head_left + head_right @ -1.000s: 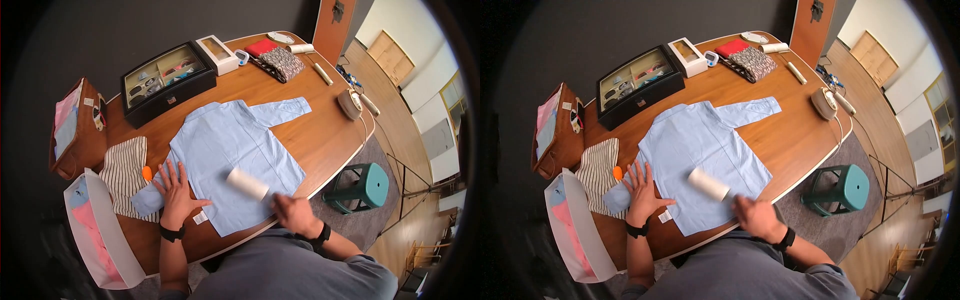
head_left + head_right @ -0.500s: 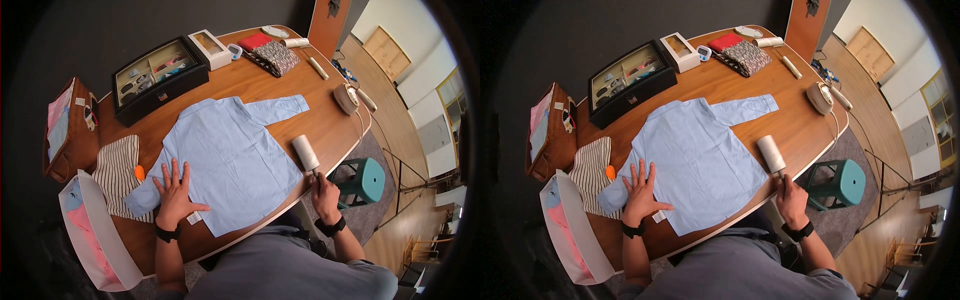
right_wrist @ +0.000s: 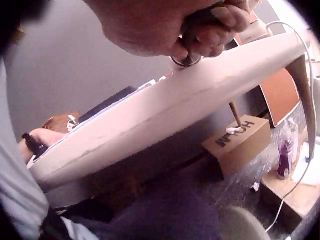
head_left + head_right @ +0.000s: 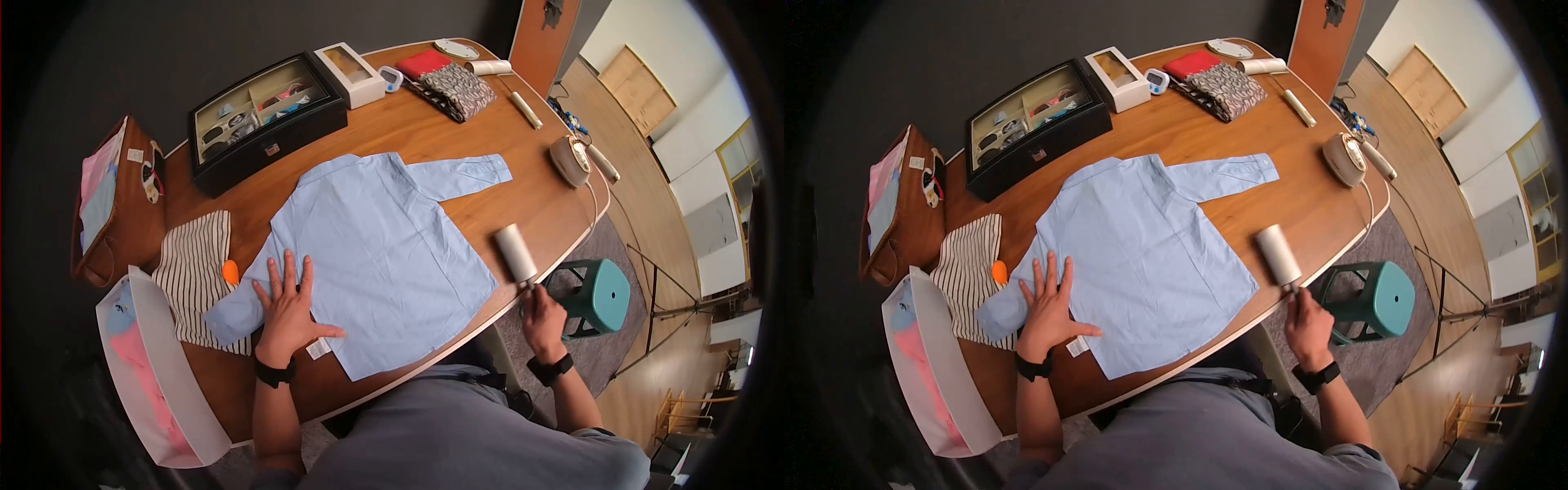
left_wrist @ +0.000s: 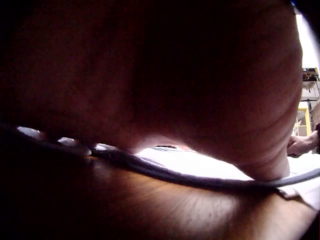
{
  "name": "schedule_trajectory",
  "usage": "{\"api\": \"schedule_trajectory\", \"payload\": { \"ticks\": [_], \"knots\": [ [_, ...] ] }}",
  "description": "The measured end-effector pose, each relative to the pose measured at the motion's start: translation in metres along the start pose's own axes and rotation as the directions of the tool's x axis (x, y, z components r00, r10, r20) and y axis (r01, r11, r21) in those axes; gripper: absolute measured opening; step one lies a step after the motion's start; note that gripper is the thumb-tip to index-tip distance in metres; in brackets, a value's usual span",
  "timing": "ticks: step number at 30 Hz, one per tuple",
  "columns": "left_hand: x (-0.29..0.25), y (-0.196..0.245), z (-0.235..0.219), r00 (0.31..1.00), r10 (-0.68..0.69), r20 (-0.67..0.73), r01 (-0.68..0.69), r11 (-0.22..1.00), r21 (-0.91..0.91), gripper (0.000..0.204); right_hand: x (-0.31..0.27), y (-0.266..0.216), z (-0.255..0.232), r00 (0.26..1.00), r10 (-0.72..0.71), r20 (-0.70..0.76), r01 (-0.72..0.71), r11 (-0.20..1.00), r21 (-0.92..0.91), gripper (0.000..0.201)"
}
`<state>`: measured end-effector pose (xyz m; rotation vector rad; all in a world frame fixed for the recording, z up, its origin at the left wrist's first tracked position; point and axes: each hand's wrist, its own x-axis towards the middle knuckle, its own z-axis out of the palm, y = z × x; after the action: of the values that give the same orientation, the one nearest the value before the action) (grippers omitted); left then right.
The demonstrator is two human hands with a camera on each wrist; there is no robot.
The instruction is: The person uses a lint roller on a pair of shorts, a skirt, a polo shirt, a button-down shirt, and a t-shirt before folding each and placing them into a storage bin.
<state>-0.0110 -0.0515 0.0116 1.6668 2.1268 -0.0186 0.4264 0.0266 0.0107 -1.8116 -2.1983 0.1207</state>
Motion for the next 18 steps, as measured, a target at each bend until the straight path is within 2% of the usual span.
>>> {"api": "schedule_trajectory", "payload": {
  "ticks": [2, 5, 6, 8, 9, 10, 11, 13, 14, 16, 18],
  "knots": [
    [-0.001, -0.001, 0.0, 0.999, 0.03, -0.012, -0.029, 1.0, 0.005, 0.148, 0.015, -0.004, -0.005, 1.0, 0.021, -0.022, -0.02, 1.0, 0.008, 0.015],
    [-0.001, -0.003, 0.002, 0.998, 0.047, -0.042, -0.047, 0.999, 0.006, 0.142, 0.029, -0.039, 0.001, 0.988, -0.145, -0.056, 0.152, 0.98, 0.132, 0.019],
    [-0.001, -0.004, 0.005, 0.998, 0.034, -0.047, -0.034, 0.999, 0.009, 0.142, 0.034, -0.057, 0.003, 0.969, -0.237, -0.072, 0.246, 0.955, 0.165, 0.019],
    [0.001, -0.005, 0.006, 0.996, 0.042, -0.079, -0.042, 0.999, -0.001, 0.141, 0.046, -0.091, 0.008, 0.904, -0.424, 0.047, 0.414, 0.898, 0.15, 0.019],
    [-0.001, -0.003, 0.001, 0.996, 0.038, -0.079, -0.038, 0.999, 0.0, 0.126, 0.052, -0.108, 0.013, 0.872, -0.486, 0.057, 0.473, 0.868, 0.154, 0.019],
    [-0.002, -0.002, -0.002, 0.996, 0.03, -0.089, -0.029, 1.0, 0.008, 0.126, 0.057, -0.125, 0.02, 0.836, -0.544, 0.065, 0.53, 0.833, 0.157, 0.019],
    [-0.002, -0.003, -0.003, 0.99, 0.036, -0.133, -0.039, 0.999, -0.017, 0.115, 0.064, -0.141, 0.026, 0.797, -0.595, 0.102, 0.572, 0.798, 0.189, 0.019],
    [0.0, -0.008, -0.002, 0.974, 0.043, -0.223, -0.06, 0.996, -0.069, 0.093, 0.071, -0.172, 0.034, 0.751, -0.648, 0.126, 0.621, 0.758, 0.199, 0.019],
    [0.003, -0.016, 0.002, 0.973, 0.033, -0.231, -0.05, 0.996, -0.068, 0.093, 0.073, -0.186, 0.035, 0.731, -0.665, 0.153, 0.634, 0.745, 0.208, 0.019],
    [0.01, -0.029, 0.008, 0.947, -0.007, -0.322, -0.057, 0.98, -0.19, 0.095, 0.073, -0.208, 0.041, 0.715, -0.684, 0.142, 0.64, 0.723, 0.261, 0.019],
    [0.008, -0.035, 0.008, 0.934, -0.023, -0.356, -0.024, 0.992, -0.125, 0.098, 0.076, -0.216, 0.049, 0.704, -0.699, 0.128, 0.642, 0.703, 0.308, 0.02]
  ]
}}
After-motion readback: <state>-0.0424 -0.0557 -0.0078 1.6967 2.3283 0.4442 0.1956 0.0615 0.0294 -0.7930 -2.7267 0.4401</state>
